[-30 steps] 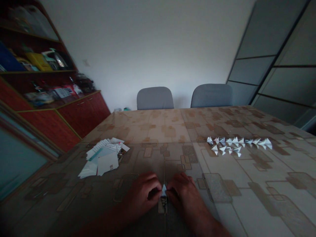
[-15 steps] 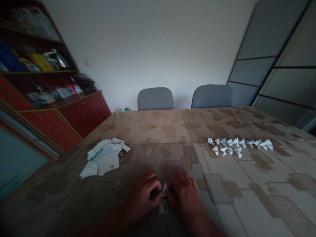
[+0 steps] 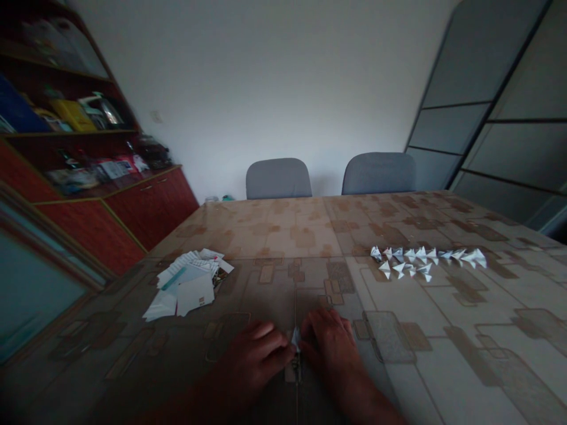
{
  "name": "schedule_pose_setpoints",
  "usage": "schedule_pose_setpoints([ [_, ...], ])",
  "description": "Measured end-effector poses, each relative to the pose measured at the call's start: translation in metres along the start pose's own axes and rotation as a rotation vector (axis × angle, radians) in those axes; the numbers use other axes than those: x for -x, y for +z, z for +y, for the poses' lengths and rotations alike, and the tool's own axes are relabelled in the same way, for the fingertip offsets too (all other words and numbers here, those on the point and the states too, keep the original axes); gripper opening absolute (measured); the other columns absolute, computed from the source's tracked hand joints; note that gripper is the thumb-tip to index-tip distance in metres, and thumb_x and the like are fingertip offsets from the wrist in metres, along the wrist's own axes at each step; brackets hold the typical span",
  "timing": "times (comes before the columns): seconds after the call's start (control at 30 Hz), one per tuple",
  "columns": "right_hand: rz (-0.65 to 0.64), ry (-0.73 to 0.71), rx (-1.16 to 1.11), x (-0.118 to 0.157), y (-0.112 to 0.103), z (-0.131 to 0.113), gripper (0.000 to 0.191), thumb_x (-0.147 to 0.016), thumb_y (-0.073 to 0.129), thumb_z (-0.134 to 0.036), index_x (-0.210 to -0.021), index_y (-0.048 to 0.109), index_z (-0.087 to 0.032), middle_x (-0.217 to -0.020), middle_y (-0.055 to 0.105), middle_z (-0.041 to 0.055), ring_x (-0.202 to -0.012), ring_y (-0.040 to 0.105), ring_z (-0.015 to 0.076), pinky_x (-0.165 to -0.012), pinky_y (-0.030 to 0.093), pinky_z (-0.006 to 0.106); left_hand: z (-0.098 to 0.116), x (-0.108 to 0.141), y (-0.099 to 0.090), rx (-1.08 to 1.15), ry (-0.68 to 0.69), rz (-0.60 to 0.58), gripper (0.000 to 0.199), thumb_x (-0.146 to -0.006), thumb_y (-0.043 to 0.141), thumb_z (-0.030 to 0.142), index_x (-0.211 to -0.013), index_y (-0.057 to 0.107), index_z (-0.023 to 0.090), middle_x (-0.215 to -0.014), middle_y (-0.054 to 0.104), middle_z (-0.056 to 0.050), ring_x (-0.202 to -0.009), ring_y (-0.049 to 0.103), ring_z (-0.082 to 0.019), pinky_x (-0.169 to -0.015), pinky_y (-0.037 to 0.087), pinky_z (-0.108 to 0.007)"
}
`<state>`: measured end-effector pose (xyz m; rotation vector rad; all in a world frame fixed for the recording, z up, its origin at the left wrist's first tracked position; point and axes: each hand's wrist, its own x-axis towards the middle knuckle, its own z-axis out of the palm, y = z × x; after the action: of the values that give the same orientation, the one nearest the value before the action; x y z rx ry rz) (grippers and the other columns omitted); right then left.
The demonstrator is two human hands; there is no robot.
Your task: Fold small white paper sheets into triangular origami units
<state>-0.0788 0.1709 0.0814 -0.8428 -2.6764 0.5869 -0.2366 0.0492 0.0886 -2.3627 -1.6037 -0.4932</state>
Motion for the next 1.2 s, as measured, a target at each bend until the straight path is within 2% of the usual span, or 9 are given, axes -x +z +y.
schedule_pose_setpoints([
  [0.17, -0.024, -0.009, -0.029, -0.002, -0.002, 0.000, 0.013, -0.073, 0.061, -0.008, -0.075, 0.059, -0.021, -0.079, 0.064, 0.0004, -0.079, 0.058, 0.0197, -0.069, 0.037, 0.029, -0.002, 0.008, 0.004, 0.063, -0.062, 0.027, 0.013, -0.098, 0.050, 0.021, -0.101, 0.062, 0.018, -0.087, 0.063, -0.002, -0.078, 0.053, -0.017, -0.066, 0.038, -0.030],
  [0.33, -0.017, -0.002, -0.053, -0.002, -0.001, 0.000, 0.016, -0.075, 0.060, -0.005, -0.074, 0.061, -0.021, -0.077, 0.064, 0.0011, -0.080, 0.058, 0.0205, -0.070, 0.038, 0.030, -0.007, 0.014, 0.006, 0.137, -0.138, 0.071, 0.023, -0.101, 0.041, 0.022, -0.099, 0.063, 0.017, -0.088, 0.065, -0.004, -0.079, 0.054, -0.018, -0.068, 0.043, -0.030],
  [0.47, -0.021, 0.007, -0.072, -0.001, -0.002, -0.002, 0.015, -0.076, 0.061, -0.006, -0.073, 0.061, -0.021, -0.078, 0.064, 0.0013, -0.080, 0.058, 0.0204, -0.070, 0.038, 0.030, -0.006, 0.013, 0.004, 0.072, -0.077, 0.028, 0.023, -0.102, 0.040, 0.024, -0.112, 0.060, 0.018, -0.097, 0.065, -0.004, -0.081, 0.054, -0.019, -0.069, 0.042, -0.032],
  [0.6, -0.020, 0.014, -0.086, -0.001, -0.002, -0.003, 0.015, -0.074, 0.063, -0.006, -0.075, 0.062, -0.021, -0.079, 0.063, 0.0008, -0.082, 0.058, 0.0207, -0.072, 0.038, 0.031, -0.003, 0.012, 0.004, 0.035, -0.033, -0.024, 0.019, -0.100, 0.044, 0.023, -0.112, 0.059, 0.018, -0.097, 0.065, -0.004, -0.082, 0.054, -0.019, -0.072, 0.040, -0.032],
  [0.77, -0.008, 0.004, -0.106, -0.002, -0.003, -0.001, 0.017, -0.072, 0.062, -0.004, -0.073, 0.061, -0.020, -0.075, 0.063, 0.0001, -0.078, 0.057, 0.0196, -0.070, 0.038, 0.029, 0.000, 0.012, 0.004, -0.017, -0.030, -0.033, 0.017, -0.097, 0.051, 0.022, -0.112, 0.058, 0.016, -0.096, 0.064, -0.004, -0.083, 0.053, -0.020, -0.071, 0.039, -0.034],
  [1.03, 0.006, -0.049, -0.151, -0.001, -0.004, 0.003, 0.020, -0.077, 0.053, -0.001, -0.075, 0.060, -0.020, -0.075, 0.065, 0.0001, -0.076, 0.060, 0.0171, -0.070, 0.042, 0.027, -0.001, 0.015, 0.011, 0.091, -0.112, -0.067, 0.021, -0.095, 0.054, 0.020, -0.116, 0.055, 0.018, -0.104, 0.062, -0.004, -0.089, 0.053, -0.021, -0.076, 0.040, -0.034],
  [1.2, -0.002, 0.040, -0.043, 0.003, 0.002, -0.002, 0.012, -0.073, 0.064, -0.009, -0.076, 0.062, -0.021, -0.081, 0.064, 0.0018, -0.082, 0.060, 0.0221, -0.072, 0.040, 0.032, 0.001, 0.013, 0.009, 0.088, -0.098, -0.040, 0.015, -0.095, 0.053, 0.019, -0.109, 0.059, 0.017, -0.096, 0.063, -0.004, -0.084, 0.054, -0.020, -0.072, 0.042, -0.032],
])
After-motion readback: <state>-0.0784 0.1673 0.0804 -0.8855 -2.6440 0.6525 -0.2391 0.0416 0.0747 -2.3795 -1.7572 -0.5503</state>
